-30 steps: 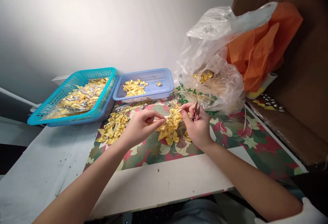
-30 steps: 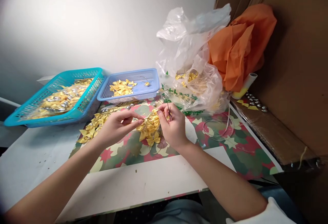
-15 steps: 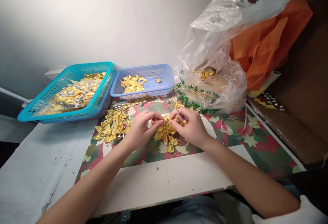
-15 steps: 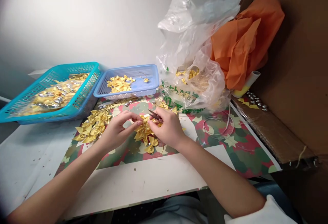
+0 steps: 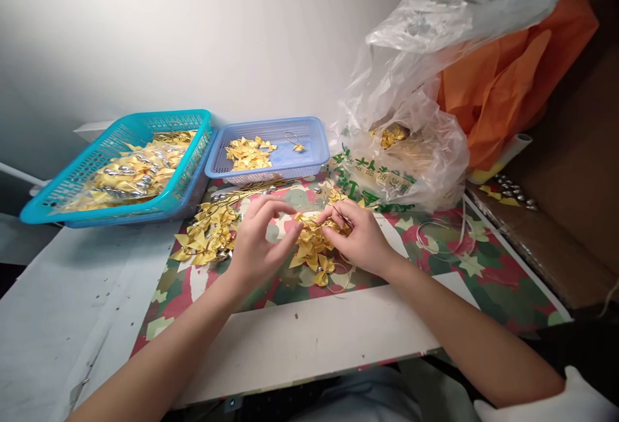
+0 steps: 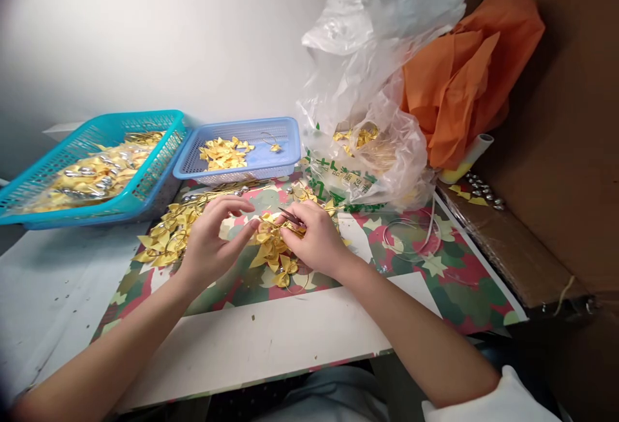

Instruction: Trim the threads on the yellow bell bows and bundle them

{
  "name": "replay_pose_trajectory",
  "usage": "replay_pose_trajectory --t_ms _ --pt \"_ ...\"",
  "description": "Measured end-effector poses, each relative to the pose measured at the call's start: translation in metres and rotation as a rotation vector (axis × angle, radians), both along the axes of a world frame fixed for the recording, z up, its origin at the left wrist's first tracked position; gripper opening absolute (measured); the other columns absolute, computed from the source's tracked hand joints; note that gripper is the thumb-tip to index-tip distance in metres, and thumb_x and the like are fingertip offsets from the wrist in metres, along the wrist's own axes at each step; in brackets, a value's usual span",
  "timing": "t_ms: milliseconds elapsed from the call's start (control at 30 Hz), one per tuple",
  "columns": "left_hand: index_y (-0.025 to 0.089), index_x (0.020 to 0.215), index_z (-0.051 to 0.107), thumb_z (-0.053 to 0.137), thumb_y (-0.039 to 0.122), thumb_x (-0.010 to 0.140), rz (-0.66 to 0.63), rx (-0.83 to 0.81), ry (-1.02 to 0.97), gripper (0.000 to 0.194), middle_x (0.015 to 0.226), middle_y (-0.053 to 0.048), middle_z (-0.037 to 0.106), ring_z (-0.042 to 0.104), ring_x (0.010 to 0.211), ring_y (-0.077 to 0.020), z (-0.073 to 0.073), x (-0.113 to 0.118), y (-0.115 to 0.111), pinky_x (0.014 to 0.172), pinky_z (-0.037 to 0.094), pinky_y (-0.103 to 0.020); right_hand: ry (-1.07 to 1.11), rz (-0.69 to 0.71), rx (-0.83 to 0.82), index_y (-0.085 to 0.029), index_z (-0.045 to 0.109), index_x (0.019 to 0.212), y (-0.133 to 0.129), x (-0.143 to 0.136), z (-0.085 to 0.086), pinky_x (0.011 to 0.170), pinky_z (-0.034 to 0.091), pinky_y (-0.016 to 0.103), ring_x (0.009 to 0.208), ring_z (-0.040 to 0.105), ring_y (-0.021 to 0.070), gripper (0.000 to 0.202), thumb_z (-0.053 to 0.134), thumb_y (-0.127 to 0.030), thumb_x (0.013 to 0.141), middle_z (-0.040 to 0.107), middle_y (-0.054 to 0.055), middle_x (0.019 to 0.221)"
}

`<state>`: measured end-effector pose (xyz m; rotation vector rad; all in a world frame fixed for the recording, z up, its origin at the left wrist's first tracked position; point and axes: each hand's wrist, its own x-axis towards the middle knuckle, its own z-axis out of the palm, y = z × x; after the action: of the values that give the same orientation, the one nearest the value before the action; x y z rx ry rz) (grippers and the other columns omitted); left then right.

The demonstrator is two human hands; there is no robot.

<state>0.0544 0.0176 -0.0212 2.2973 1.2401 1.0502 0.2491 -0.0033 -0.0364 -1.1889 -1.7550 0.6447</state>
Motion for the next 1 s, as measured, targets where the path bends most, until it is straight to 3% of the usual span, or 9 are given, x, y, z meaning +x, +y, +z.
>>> replay_pose_trajectory --t_ms 133,233,400,500,733,833,1000 --pt "0.022 0.086 0.06 0.066 0.031 0.08 -0.102 0.047 0.143 0.013 0.085 -0.005 0.065 0.055 0.081 -0.0218 -0.001 0.002 -0.007 0.075 0.041 -0.034 0.062 0.001 -0.022 -0.023 0.037 0.064 0.0 0.0 -0.001 0.068 0.04 0.03 0.075 0.056 0.0178 0.025 0.056 -0.011 0.076 0.061 -0.001 0.072" --pt "0.022 0.087 0.063 0.058 0.028 0.086 -0.129 -0.012 0.193 0.009 0.085 -0.004 0.068 0.054 0.076 -0.0204 -0.003 0.003 -0.008 0.075 0.038 -0.034 0.07 0.002 -0.035 -0.023 0.036 0.064 0.0 0.0 -0.001 0.069 0.041 0.031 0.075 0.057 0.0181 0.026 0.056 -0.014 0.078 0.064 0.0 0.075" --pt "0.021 0.083 0.063 0.054 0.037 0.09 -0.118 -0.254 0.032 0.019 0.08 -0.002 0.064 0.054 0.077 -0.0188 0.0 0.004 -0.002 0.074 0.041 -0.03 0.073 -0.093 0.079 -0.024 0.043 0.068 -0.003 -0.002 0.003 0.069 0.042 0.031 0.079 0.054 0.0191 0.021 0.057 -0.018 0.082 0.063 0.001 0.076" --pt "0.02 0.078 0.063 0.055 0.041 0.087 -0.084 -0.371 -0.009 0.024 0.073 -0.001 0.06 0.052 0.072 -0.0174 0.006 0.006 -0.001 0.069 0.04 -0.028 0.046 -0.099 0.152 -0.024 0.047 0.073 -0.007 -0.007 0.003 0.064 0.041 0.03 0.071 0.051 0.0176 0.019 0.066 -0.022 0.078 0.057 -0.001 0.072" --pt "0.019 0.072 0.059 0.053 0.045 0.084 -0.053 -0.752 -0.117 0.03 0.062 0.003 0.051 0.042 0.053 -0.0115 0.025 0.013 0.007 0.051 0.033 -0.024 -0.045 -0.126 0.13 -0.023 0.048 0.073 -0.007 -0.013 -0.008 0.064 0.038 0.029 0.069 0.048 0.0173 0.017 0.054 -0.007 0.076 0.053 -0.001 0.068" --pt "0.019 0.069 0.058 0.056 0.041 0.082 -0.055 -0.833 -0.212 0.026 0.062 0.003 0.05 0.042 0.053 -0.0107 0.028 0.012 0.015 0.052 0.035 -0.024 -0.066 -0.188 0.13 -0.023 0.047 0.071 -0.004 -0.009 -0.01 0.065 0.037 0.03 0.069 0.047 0.0178 0.018 0.053 -0.007 0.076 0.053 -0.001 0.068" --pt "0.018 0.066 0.055 0.055 0.037 0.08 -0.124 -0.877 -0.38 0.023 0.067 0.001 0.051 0.046 0.063 -0.0131 0.019 0.006 0.025 0.061 0.04 -0.026 -0.072 -0.255 0.145 -0.023 0.046 0.07 -0.002 -0.005 -0.005 0.064 0.038 0.03 0.07 0.048 0.0192 0.019 0.052 -0.007 0.076 0.05 -0.001 0.065"
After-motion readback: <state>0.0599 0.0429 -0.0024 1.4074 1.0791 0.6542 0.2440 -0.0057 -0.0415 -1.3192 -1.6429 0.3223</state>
